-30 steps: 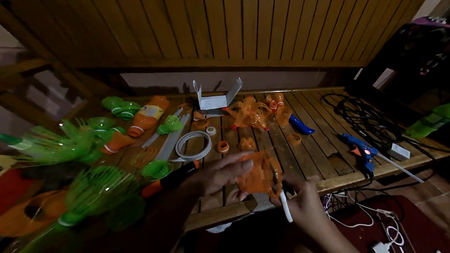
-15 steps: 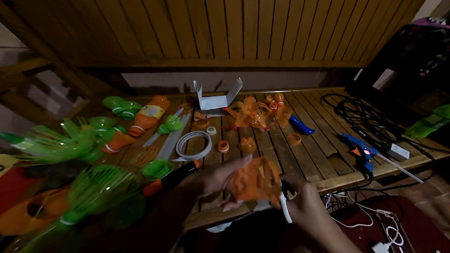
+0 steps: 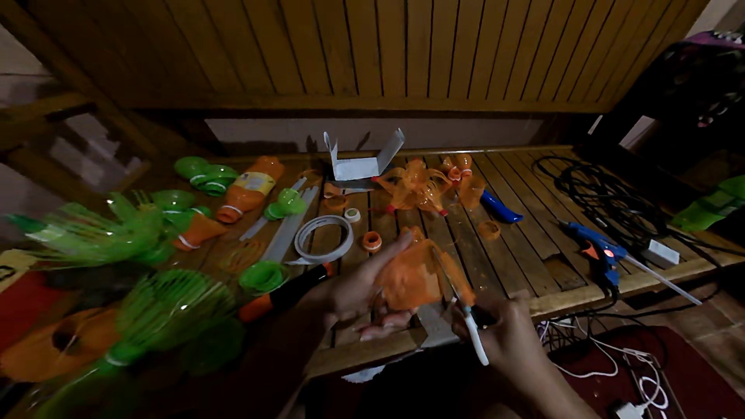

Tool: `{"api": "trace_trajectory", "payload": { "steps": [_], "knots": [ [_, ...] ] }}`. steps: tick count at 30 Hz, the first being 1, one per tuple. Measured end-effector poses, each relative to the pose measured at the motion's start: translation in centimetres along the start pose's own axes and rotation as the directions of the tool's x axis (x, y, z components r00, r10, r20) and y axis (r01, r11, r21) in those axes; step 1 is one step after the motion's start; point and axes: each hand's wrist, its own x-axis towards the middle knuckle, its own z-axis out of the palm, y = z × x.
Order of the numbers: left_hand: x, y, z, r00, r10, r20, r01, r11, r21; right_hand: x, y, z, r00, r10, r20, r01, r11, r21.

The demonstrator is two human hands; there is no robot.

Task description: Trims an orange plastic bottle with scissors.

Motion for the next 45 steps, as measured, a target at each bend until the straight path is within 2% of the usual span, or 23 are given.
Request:
{"api": "trace_trajectory", "payload": {
  "steps": [2, 3, 4, 5, 6, 7, 9, 11, 12, 17, 23, 28, 31, 35, 39, 45],
  "knots": [
    [0.2, -0.3, 0.1, 0.993, 0.099, -0.07, -0.099, 0.995, 0.014, 0.0, 0.0, 0.2, 0.999, 0.053, -0.001, -0.053, 0.998, 0.028],
    [0.4, -0.6, 0.2, 0.968, 0.212, -0.136, -0.209, 0.977, 0.039, 0.1, -0.1, 0.2, 0.996, 0.086, -0.002, -0.086, 0.995, 0.045],
    [0.7, -1.0, 0.2, 0.908, 0.365, -0.207, -0.35, 0.931, 0.104, 0.2, -0.1, 0.2, 0.993, 0.117, -0.008, -0.116, 0.991, 0.063],
    [1.3, -1.5, 0.1, 0.808, 0.536, -0.243, -0.487, 0.841, 0.235, 0.3, -0.1, 0.3, 0.989, 0.146, -0.018, -0.144, 0.987, 0.078],
    [1.9, -2.0, -0.2, 0.7, 0.678, -0.223, -0.562, 0.716, 0.414, 0.3, -0.2, 0.3, 0.985, 0.173, -0.022, -0.171, 0.981, 0.093],
    [2.5, -2.2, -0.3, 0.608, 0.774, -0.179, -0.584, 0.588, 0.559, 0.3, -0.3, 0.4, 0.981, 0.195, -0.027, -0.191, 0.976, 0.108],
    [3.0, -2.5, 0.2, 0.464, 0.873, -0.152, -0.575, 0.427, 0.697, 0.3, -0.5, 0.6, 0.974, 0.223, -0.027, -0.218, 0.967, 0.13],
    [3.1, -2.7, 0.5, 0.378, 0.916, -0.135, -0.576, 0.347, 0.74, 0.2, -0.7, 0.7, 0.97, 0.243, -0.004, -0.24, 0.959, 0.15],
    [2.9, -2.6, 0.4, 0.369, 0.92, -0.131, -0.582, 0.339, 0.739, 0.2, -0.6, 0.8, 0.968, 0.251, 0.015, -0.25, 0.954, 0.164],
    [2.5, -2.5, 0.3, 0.476, 0.877, -0.063, -0.617, 0.384, 0.687, 0.3, -0.2, 0.9, 0.958, 0.281, 0.06, -0.287, 0.925, 0.249],
    [2.0, -2.2, 0.4, 0.517, 0.85, -0.1, -0.6, 0.443, 0.667, -0.1, 0.8, 1.0, 0.982, 0.188, 0.026, -0.189, 0.952, 0.239],
    [1.6, -2.0, 0.2, 0.59, 0.799, -0.119, -0.603, 0.534, 0.592, -0.4, 1.3, 0.9, 0.991, 0.13, -0.008, -0.125, 0.969, 0.214],
    [1.3, -1.8, 0.0, 0.634, 0.763, -0.121, -0.576, 0.571, 0.584, -0.2, 1.1, 0.5, 0.984, 0.169, 0.054, -0.177, 0.961, 0.213],
    [1.0, -1.5, 0.1, 0.737, 0.669, -0.095, -0.502, 0.637, 0.585, 0.1, 0.7, 0.1, 0.967, 0.212, 0.142, -0.241, 0.942, 0.235],
    [1.0, -1.4, -0.1, 0.757, 0.651, -0.063, -0.505, 0.643, 0.575, 0.0, 0.7, 0.1, 0.969, 0.203, 0.14, -0.231, 0.946, 0.228],
    [0.9, -1.6, -0.2, 0.757, 0.651, -0.049, -0.53, 0.657, 0.537, -0.8, 1.2, 1.0, 0.99, 0.14, 0.024, -0.142, 0.966, 0.216]
  ]
}}
